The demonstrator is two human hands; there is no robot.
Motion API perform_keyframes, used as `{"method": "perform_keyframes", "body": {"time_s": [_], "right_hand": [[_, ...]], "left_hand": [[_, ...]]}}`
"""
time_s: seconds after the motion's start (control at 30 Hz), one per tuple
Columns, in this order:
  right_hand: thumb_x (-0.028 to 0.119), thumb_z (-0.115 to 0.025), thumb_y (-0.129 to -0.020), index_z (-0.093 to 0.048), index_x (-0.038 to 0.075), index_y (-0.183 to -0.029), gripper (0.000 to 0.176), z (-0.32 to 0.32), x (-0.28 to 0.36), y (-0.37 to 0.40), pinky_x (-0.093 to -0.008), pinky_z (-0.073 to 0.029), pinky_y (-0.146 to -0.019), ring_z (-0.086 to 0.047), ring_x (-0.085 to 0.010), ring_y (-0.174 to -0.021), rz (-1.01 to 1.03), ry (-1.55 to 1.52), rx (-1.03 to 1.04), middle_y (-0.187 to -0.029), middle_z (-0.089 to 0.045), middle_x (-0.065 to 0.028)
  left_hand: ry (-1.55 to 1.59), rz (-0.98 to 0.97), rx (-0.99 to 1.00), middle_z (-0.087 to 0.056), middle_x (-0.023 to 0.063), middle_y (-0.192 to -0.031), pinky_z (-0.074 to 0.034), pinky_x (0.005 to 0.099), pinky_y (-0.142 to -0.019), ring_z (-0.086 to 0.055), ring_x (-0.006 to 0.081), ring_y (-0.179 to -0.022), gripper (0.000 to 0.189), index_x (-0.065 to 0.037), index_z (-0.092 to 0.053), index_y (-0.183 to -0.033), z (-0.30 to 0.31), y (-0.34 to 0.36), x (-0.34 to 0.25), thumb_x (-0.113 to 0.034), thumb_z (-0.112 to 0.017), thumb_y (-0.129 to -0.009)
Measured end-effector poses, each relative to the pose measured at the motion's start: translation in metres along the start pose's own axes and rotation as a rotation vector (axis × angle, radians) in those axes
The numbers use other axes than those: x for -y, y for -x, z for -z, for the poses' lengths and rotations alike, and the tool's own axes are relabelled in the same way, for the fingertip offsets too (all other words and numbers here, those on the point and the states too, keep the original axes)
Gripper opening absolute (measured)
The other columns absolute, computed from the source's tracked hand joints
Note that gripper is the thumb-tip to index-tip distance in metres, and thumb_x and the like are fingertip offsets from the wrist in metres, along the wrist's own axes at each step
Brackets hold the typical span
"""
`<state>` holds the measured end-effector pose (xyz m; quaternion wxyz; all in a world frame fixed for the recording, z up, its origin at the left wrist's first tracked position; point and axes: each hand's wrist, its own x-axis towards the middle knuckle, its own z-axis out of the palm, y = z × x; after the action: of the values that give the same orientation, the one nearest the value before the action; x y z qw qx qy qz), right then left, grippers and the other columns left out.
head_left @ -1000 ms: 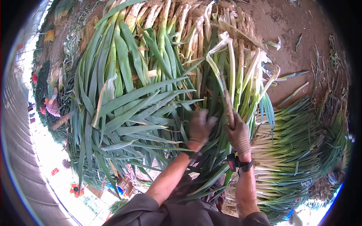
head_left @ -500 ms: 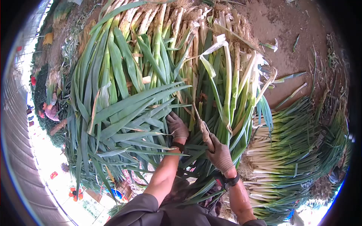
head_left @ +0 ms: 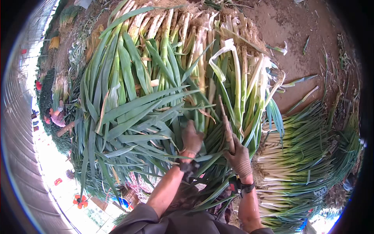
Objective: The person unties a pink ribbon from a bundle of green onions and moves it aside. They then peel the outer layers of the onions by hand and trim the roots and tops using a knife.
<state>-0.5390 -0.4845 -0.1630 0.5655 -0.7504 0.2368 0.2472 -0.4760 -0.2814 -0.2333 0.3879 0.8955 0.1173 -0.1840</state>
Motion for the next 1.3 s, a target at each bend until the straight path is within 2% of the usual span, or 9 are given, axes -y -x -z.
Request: {"method": "perform_keyframes", "body": {"time_s": [0.03, 0.13, 0.17, 0.3, 0.53, 0.67, 0.8, 1.0, 1.3], "right_hand": [[0.008, -0.070, -0.079, -0.051, 0.000, -0.144, 0.068, 0.006, 0.006, 0.003, -0.0342, -0.053, -0.092, -0.071, -0.0220, -0.103, -0.023, -0.024, -0.005, -0.111, -0.072, -0.0220], [0.010, -0.068, -0.082, -0.050, 0.001, -0.144, 0.065, 0.022, 0.023, 0.021, -0.0411, -0.057, -0.084, -0.073, -0.0394, -0.096, -0.006, -0.026, -0.064, -0.103, -0.070, -0.0283], [0.006, -0.069, -0.080, -0.051, -0.001, -0.144, 0.067, 0.024, 0.021, 0.028, -0.0315, -0.054, -0.082, -0.067, -0.0160, -0.090, 0.011, -0.032, -0.114, -0.099, -0.072, -0.0124], [0.006, -0.067, -0.080, -0.054, 0.000, -0.141, 0.062, 0.031, 0.025, 0.045, -0.0257, -0.044, -0.062, -0.042, -0.0071, -0.067, -0.080, -0.053, -0.122, -0.075, -0.047, 0.0010], [0.007, -0.067, -0.080, -0.053, 0.000, -0.141, 0.063, 0.027, 0.020, 0.026, -0.0344, -0.053, -0.084, -0.065, -0.0207, -0.091, -0.102, 0.103, -0.121, -0.106, -0.070, -0.0160], [0.009, -0.068, -0.079, -0.052, 0.001, -0.141, 0.064, 0.017, 0.019, 0.025, -0.0405, -0.056, -0.084, -0.072, -0.0378, -0.097, -0.133, 0.205, 0.030, -0.104, -0.070, -0.0268], [0.013, -0.071, -0.080, -0.051, 0.004, -0.141, 0.064, 0.001, 0.005, 0.021, -0.0500, -0.055, -0.079, -0.067, -0.0482, -0.094, -0.136, 0.317, 0.010, -0.098, -0.069, -0.0300], [0.015, -0.070, -0.083, -0.050, 0.008, -0.142, 0.063, -0.010, -0.004, 0.024, -0.0540, -0.054, -0.077, -0.066, -0.0498, -0.091, -0.149, 0.356, 0.007, -0.096, -0.068, -0.0302], [0.017, -0.069, -0.085, -0.049, 0.010, -0.143, 0.062, -0.018, -0.008, 0.032, -0.0555, -0.054, -0.074, -0.066, -0.0494, -0.086, -0.188, 0.477, -0.003, -0.093, -0.068, -0.0300]], "left_hand": [[0.085, -0.033, 0.012, -0.066, 0.0253, -0.090, -0.052, 0.0494, -0.079, -0.066, 0.0471, -0.087, 0.033, -0.001, -0.055, -0.107, 0.002, 0.016, -0.022, -0.004, -0.066, -0.076], [0.026, -0.042, 0.120, -0.062, 0.0212, -0.092, -0.051, 0.0507, -0.076, -0.063, 0.0437, -0.089, 0.031, -0.003, -0.055, -0.107, 0.005, 0.060, -0.061, -0.003, -0.066, -0.079], [0.067, -0.086, 0.156, -0.061, 0.0214, -0.093, -0.051, 0.0518, -0.075, -0.062, 0.0444, -0.089, 0.032, -0.003, -0.054, -0.108, 0.007, 0.075, -0.065, -0.003, -0.066, -0.079], [0.015, -0.282, 0.266, -0.057, 0.0239, -0.099, -0.051, 0.0536, -0.075, -0.060, 0.0465, -0.088, 0.035, -0.002, -0.051, -0.111, 0.015, 0.132, -0.072, -0.004, -0.063, -0.079], [-0.418, -0.116, 0.909, -0.064, 0.0208, -0.104, -0.054, 0.0490, -0.082, -0.063, 0.0412, -0.100, 0.041, -0.002, -0.060, -0.119, 0.021, 0.097, 0.007, -0.017, -0.072, -0.083], [0.017, -0.294, 0.403, -0.067, 0.0191, -0.111, -0.054, 0.0477, -0.084, -0.066, 0.0395, -0.099, 0.039, -0.002, -0.063, -0.120, 0.034, 0.030, -0.027, -0.019, -0.074, -0.087], [-0.225, -0.364, 0.202, -0.067, 0.0188, -0.107, -0.055, 0.0469, -0.086, -0.068, 0.0396, -0.095, 0.036, 0.000, -0.061, -0.117, -0.022, -0.033, -0.032, -0.016, -0.074, -0.087], [-0.575, -0.165, 0.176, -0.065, 0.0163, -0.100, -0.058, 0.0469, -0.080, -0.069, 0.0379, -0.093, 0.040, -0.004, -0.056, -0.112, -0.073, -0.059, -0.024, -0.023, -0.078, -0.084], [-0.453, 0.043, 0.245, -0.072, 0.0232, -0.094, -0.057, 0.0504, -0.081, -0.072, 0.0416, -0.090, 0.034, -0.002, -0.062, -0.102, -0.064, -0.077, -0.030, -0.024, -0.078, -0.081]]}}
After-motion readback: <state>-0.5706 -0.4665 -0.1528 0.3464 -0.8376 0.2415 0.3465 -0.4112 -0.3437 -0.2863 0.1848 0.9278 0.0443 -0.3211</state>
